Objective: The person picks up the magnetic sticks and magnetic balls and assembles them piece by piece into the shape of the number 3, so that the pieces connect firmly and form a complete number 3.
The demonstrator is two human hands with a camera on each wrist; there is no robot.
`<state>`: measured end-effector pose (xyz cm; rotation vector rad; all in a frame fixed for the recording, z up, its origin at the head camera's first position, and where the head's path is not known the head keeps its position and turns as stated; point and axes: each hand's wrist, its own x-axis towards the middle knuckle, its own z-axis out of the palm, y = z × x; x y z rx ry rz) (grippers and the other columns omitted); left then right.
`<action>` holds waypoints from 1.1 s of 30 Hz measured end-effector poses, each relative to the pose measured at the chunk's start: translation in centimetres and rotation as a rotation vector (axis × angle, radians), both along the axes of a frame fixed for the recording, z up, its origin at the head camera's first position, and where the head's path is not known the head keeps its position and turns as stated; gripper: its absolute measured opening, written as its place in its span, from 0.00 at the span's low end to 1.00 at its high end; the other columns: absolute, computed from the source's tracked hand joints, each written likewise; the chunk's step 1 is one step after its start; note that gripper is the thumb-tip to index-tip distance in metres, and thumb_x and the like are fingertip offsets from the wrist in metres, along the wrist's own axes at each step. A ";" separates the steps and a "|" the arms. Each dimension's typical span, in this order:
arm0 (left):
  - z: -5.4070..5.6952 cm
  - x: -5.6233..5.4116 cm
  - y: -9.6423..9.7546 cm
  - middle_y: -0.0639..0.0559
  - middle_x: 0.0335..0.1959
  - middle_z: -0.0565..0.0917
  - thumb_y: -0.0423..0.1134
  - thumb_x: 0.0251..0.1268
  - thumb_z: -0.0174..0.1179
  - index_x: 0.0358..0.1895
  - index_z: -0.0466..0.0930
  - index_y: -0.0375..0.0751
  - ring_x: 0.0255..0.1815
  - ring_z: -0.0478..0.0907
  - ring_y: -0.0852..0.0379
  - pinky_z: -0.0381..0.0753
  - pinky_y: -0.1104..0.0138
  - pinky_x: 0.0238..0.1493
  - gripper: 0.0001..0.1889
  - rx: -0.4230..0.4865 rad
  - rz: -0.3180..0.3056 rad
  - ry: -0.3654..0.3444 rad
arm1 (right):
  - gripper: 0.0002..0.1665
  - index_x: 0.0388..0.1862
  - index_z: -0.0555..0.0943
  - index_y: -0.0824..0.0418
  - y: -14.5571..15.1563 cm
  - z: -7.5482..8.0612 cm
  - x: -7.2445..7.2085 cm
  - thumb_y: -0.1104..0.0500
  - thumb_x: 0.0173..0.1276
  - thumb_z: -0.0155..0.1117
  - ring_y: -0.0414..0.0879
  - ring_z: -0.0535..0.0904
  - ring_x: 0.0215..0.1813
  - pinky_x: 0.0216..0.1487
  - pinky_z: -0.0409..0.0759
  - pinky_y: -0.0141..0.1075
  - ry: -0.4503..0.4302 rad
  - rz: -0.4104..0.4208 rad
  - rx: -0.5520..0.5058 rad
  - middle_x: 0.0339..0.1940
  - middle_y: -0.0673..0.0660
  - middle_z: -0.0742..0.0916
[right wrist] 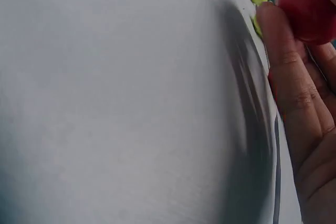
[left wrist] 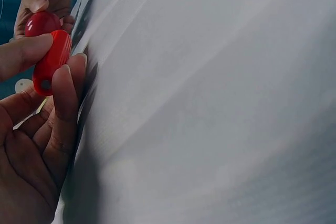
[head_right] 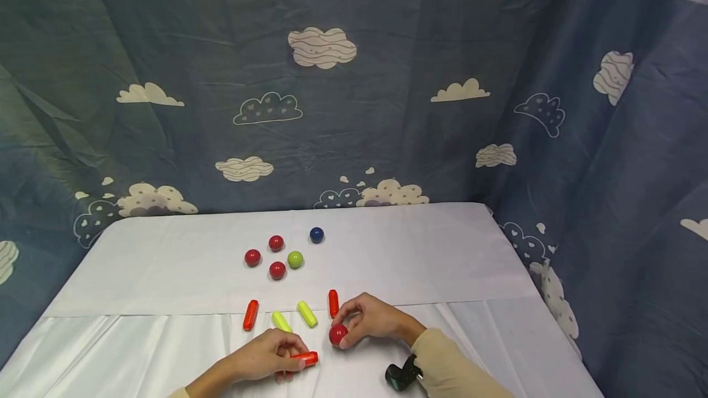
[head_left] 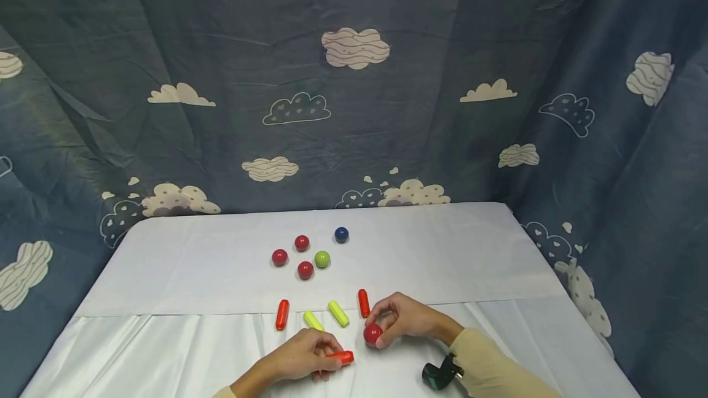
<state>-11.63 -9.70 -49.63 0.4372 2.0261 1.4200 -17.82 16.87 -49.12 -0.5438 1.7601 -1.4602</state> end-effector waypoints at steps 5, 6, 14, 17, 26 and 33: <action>-0.1 -0.1 0.1 0.53 0.20 0.79 0.35 0.60 0.65 0.38 0.83 0.41 0.16 0.72 0.62 0.71 0.74 0.20 0.05 0.000 -0.001 0.012 | 0.18 0.42 0.83 0.67 -0.3 -0.2 0.1 0.71 0.50 0.74 0.38 0.79 0.27 0.31 0.78 0.29 0.076 0.067 0.039 0.25 0.54 0.86; -0.1 -0.1 0.1 0.53 0.20 0.79 0.35 0.60 0.65 0.38 0.83 0.41 0.16 0.72 0.62 0.71 0.74 0.20 0.05 0.002 -0.001 0.011 | 0.18 0.42 0.83 0.66 -0.4 -0.1 0.1 0.71 0.50 0.75 0.38 0.79 0.26 0.30 0.78 0.29 0.088 0.079 0.040 0.24 0.54 0.85; -0.1 -0.1 0.1 0.53 0.19 0.79 0.37 0.60 0.66 0.37 0.83 0.42 0.17 0.72 0.63 0.70 0.74 0.20 0.04 -0.004 0.009 -0.020 | 0.17 0.40 0.84 0.66 -1.3 -0.2 0.4 0.72 0.49 0.75 0.37 0.77 0.26 0.30 0.76 0.27 0.139 0.127 0.037 0.25 0.54 0.85; -0.2 -0.1 0.1 0.53 0.19 0.79 0.36 0.60 0.66 0.36 0.83 0.41 0.17 0.72 0.63 0.71 0.74 0.19 0.04 0.005 0.002 -0.013 | 0.16 0.39 0.84 0.66 -1.5 -0.2 0.4 0.71 0.49 0.75 0.37 0.77 0.27 0.31 0.75 0.26 0.146 0.137 0.045 0.26 0.54 0.85; -0.3 -0.1 0.0 0.53 0.19 0.79 0.36 0.61 0.65 0.37 0.83 0.41 0.16 0.72 0.63 0.70 0.74 0.19 0.04 0.014 0.002 -0.025 | 0.16 0.39 0.84 0.66 -2.1 -0.6 0.2 0.72 0.50 0.74 0.36 0.77 0.26 0.29 0.74 0.24 0.150 0.168 0.050 0.26 0.62 0.86; -0.3 -0.2 0.1 0.53 0.19 0.79 0.35 0.61 0.65 0.37 0.82 0.41 0.16 0.72 0.62 0.70 0.74 0.18 0.04 0.023 -0.002 -0.029 | 0.16 0.39 0.83 0.67 -2.4 -0.7 0.1 0.73 0.51 0.74 0.35 0.78 0.22 0.27 0.74 0.24 0.120 0.193 0.046 0.27 0.67 0.86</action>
